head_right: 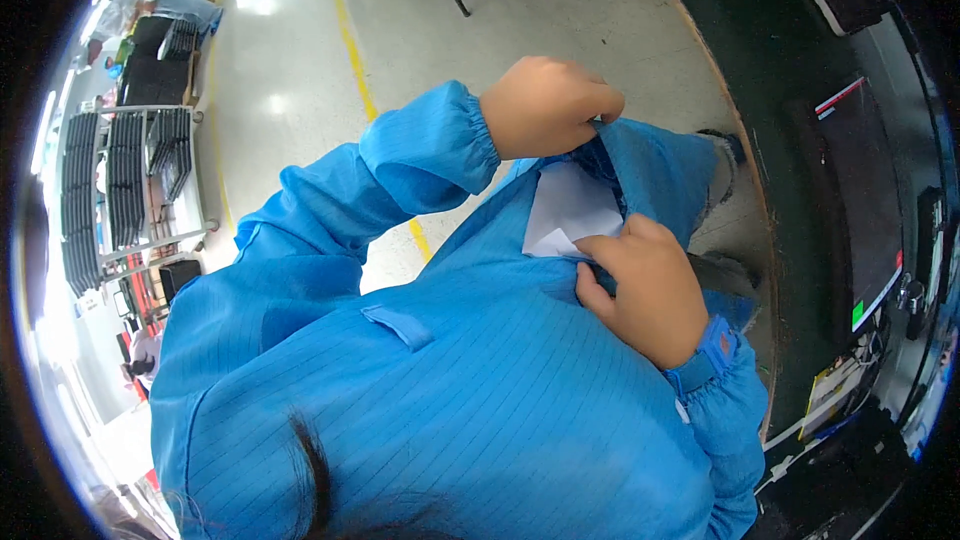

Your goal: Testing electronic tablets at a factory workbench, checking screen displays and connecting cables.

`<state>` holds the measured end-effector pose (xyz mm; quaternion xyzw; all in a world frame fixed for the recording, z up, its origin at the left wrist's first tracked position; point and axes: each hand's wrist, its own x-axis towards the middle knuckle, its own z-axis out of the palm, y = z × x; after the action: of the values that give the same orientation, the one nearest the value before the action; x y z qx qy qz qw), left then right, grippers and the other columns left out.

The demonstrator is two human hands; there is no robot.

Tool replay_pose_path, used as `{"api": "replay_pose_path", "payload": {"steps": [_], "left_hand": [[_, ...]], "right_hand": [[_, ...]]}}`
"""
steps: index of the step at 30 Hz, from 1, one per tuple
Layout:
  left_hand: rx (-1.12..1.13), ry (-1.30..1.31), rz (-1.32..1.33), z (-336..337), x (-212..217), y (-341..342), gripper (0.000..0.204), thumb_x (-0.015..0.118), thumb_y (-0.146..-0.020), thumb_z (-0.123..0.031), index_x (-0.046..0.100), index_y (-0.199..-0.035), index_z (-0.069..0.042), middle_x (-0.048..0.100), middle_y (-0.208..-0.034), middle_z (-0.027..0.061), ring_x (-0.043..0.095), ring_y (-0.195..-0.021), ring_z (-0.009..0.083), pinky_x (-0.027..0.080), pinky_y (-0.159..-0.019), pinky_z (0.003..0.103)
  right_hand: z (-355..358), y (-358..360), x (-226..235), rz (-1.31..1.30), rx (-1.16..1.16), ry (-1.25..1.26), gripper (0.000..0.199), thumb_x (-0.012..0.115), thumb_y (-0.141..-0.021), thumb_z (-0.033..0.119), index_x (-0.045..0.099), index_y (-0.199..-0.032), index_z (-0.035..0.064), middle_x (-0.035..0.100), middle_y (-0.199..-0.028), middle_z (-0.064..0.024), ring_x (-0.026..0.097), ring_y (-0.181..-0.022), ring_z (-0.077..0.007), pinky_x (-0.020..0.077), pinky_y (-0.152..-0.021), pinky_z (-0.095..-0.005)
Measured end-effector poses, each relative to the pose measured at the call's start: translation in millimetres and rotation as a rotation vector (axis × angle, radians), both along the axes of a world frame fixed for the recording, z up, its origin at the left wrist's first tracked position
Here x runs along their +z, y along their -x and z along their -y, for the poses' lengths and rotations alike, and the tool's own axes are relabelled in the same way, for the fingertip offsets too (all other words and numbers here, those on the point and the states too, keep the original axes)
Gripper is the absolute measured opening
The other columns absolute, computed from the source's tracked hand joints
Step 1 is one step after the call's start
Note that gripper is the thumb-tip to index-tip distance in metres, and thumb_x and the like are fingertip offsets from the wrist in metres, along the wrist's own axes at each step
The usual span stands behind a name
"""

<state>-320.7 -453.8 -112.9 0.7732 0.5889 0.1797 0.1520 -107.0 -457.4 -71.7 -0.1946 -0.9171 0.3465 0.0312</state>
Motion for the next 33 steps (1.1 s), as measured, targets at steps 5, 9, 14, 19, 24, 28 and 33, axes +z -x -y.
{"api": "replay_pose_path", "payload": {"steps": [5, 9, 14, 19, 24, 28, 33], "left_hand": [[-0.045, -0.097, -0.015, -1.6, 1.6, -5.2, 0.014, 0.058, -0.066, -0.008, 0.056, -0.08, -0.01, 0.058, -0.076, 0.0108, 0.057, -0.075, 0.0308, 0.046, -0.061, 0.041], [-0.067, -0.101, -0.024, 2.8, 8.2, -3.9, 0.014, 0.06, -0.067, -0.01, 0.055, -0.08, -0.009, 0.058, -0.077, 0.0106, 0.057, -0.075, 0.0308, 0.046, -0.062, 0.041], [-0.155, 0.062, 0.123, 8.8, 23.3, 8.1, 0.017, 0.064, -0.072, -0.016, 0.054, -0.08, -0.006, 0.057, -0.079, 0.0099, 0.057, -0.074, 0.0312, 0.047, -0.062, 0.039], [-0.126, -0.06, 0.215, 21.6, 28.5, 24.2, 0.014, 0.06, -0.078, -0.018, 0.058, -0.085, -0.007, 0.058, -0.079, 0.0117, 0.058, -0.074, 0.0295, 0.048, -0.064, 0.038], [-0.182, 0.22, 0.155, 49.4, 29.7, 2.8, 0.012, 0.054, -0.08, -0.013, 0.059, -0.089, -0.005, 0.057, -0.082, 0.0123, 0.058, -0.079, 0.0245, 0.047, -0.07, 0.036], [-0.249, 0.142, -0.01, 64.1, -3.4, -24.7, 0.017, 0.051, -0.079, -0.012, 0.058, -0.089, -0.001, 0.057, -0.086, 0.0147, 0.057, -0.079, 0.0263, 0.047, -0.072, 0.037], [-0.059, -0.019, -0.3, 32.3, -49.3, -54.8, 0.02, 0.051, -0.074, -0.016, 0.061, -0.081, 0.0, 0.058, -0.082, 0.0173, 0.057, -0.075, 0.0296, 0.048, -0.068, 0.037]], "right_hand": [[-7.1, -5.8, 13.6, -0.108, 0.022, 0.271, 0.017, 0.069, -0.062, 0.003, 0.066, -0.078, 0.0041, 0.059, -0.07, -0.0102, 0.052, -0.07, -0.0223, 0.042, -0.06, -0.0314], [-13.2, -17.0, 13.7, -0.282, -0.169, 0.517, 0.017, 0.071, -0.061, 0.0, 0.066, -0.077, 0.0035, 0.06, -0.071, -0.0056, 0.05, -0.074, -0.0165, 0.0388, -0.064, -0.028], [-16.6, -36.8, -7.6, -0.436, -0.215, 0.65, 0.019, 0.071, -0.066, 0.001, 0.063, -0.083, 0.0047, 0.06, -0.085, -0.0059, 0.05, -0.083, -0.0149, 0.0393, -0.072, -0.0269], [-36.2, -56.5, -3.9, -0.914, -0.86, 0.888, 0.029, 0.049, -0.09, 0.02, 0.047, -0.115, 0.0053, 0.054, -0.111, -0.0094, 0.051, -0.103, -0.0201, 0.041, -0.089, -0.036], [-65.7, -129.3, 6.2, -1.188, -0.646, 1.238, 0.04, 0.04, -0.094, 0.028, 0.041, -0.127, 0.0056, 0.048, -0.126, -0.0084, 0.044, -0.115, -0.0219, 0.0306, -0.1, -0.0392], [-71.3, -156.8, 10.8, -1.249, -0.62, 1.089, 0.035, 0.039, -0.094, 0.024, 0.043, -0.123, 0.0046, 0.05, -0.123, -0.009, 0.045, -0.113, -0.0212, 0.0318, -0.099, -0.0382], [-62.5, -158.4, 15.6, -1.254, -0.68, 1.042, 0.032, 0.039, -0.094, 0.022, 0.047, -0.119, 0.0029, 0.053, -0.118, -0.0105, 0.048, -0.109, -0.0207, 0.0353, -0.097, -0.0391]]}}
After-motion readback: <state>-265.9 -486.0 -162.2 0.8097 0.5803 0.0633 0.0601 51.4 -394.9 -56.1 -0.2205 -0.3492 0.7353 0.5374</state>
